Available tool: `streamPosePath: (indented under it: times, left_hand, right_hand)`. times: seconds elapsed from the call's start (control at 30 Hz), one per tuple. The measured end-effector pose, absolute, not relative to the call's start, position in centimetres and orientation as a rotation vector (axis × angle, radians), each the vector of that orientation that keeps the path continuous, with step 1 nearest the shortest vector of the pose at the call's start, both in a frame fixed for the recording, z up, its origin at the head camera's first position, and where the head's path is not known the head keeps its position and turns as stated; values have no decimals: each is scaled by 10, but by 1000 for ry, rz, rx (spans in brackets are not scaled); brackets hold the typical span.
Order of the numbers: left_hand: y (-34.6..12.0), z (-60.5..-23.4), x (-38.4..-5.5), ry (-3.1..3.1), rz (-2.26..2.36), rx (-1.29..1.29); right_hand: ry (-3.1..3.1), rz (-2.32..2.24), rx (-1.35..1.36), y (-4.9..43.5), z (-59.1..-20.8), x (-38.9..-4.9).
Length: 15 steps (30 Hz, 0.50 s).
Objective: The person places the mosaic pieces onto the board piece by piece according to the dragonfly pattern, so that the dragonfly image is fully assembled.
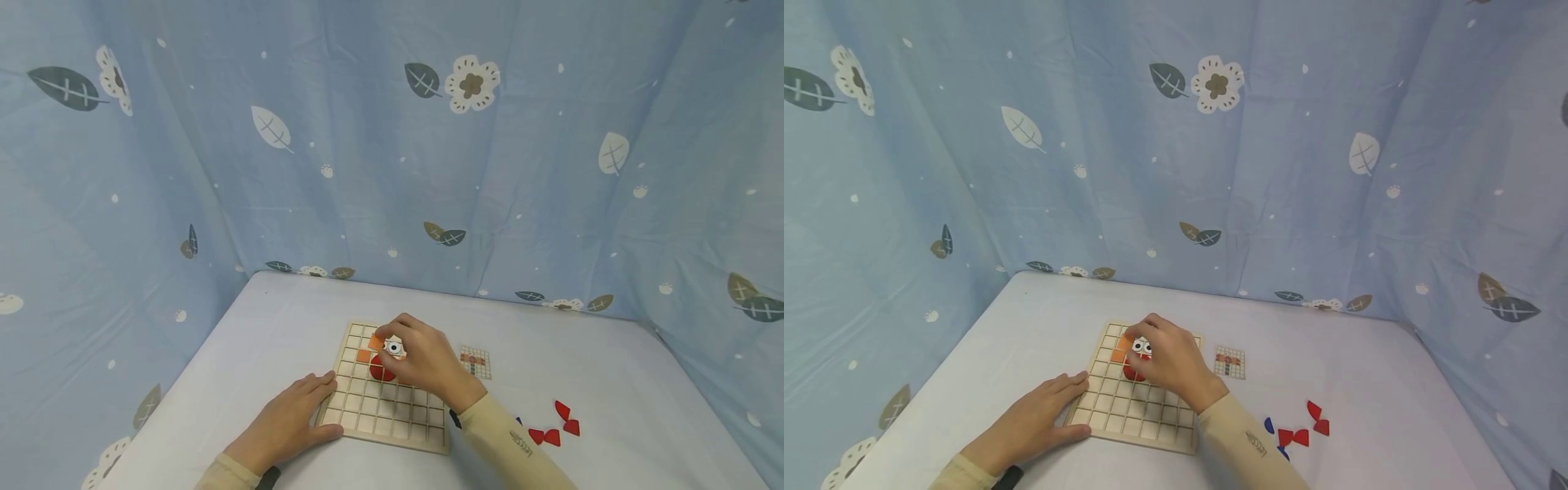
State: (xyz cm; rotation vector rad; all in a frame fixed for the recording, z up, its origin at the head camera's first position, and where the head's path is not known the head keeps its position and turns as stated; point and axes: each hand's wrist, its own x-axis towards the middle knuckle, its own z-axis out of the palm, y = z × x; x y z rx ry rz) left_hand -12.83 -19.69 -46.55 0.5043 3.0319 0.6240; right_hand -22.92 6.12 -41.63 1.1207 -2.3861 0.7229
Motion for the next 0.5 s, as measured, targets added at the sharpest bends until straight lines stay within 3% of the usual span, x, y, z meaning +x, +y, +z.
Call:
streamPosePath:
  times: [0.5]
  left_hand:
    - [-199,-466,-128,3054,624,546]
  right_hand:
    - [-2717,552,1231,30,-435,-239]
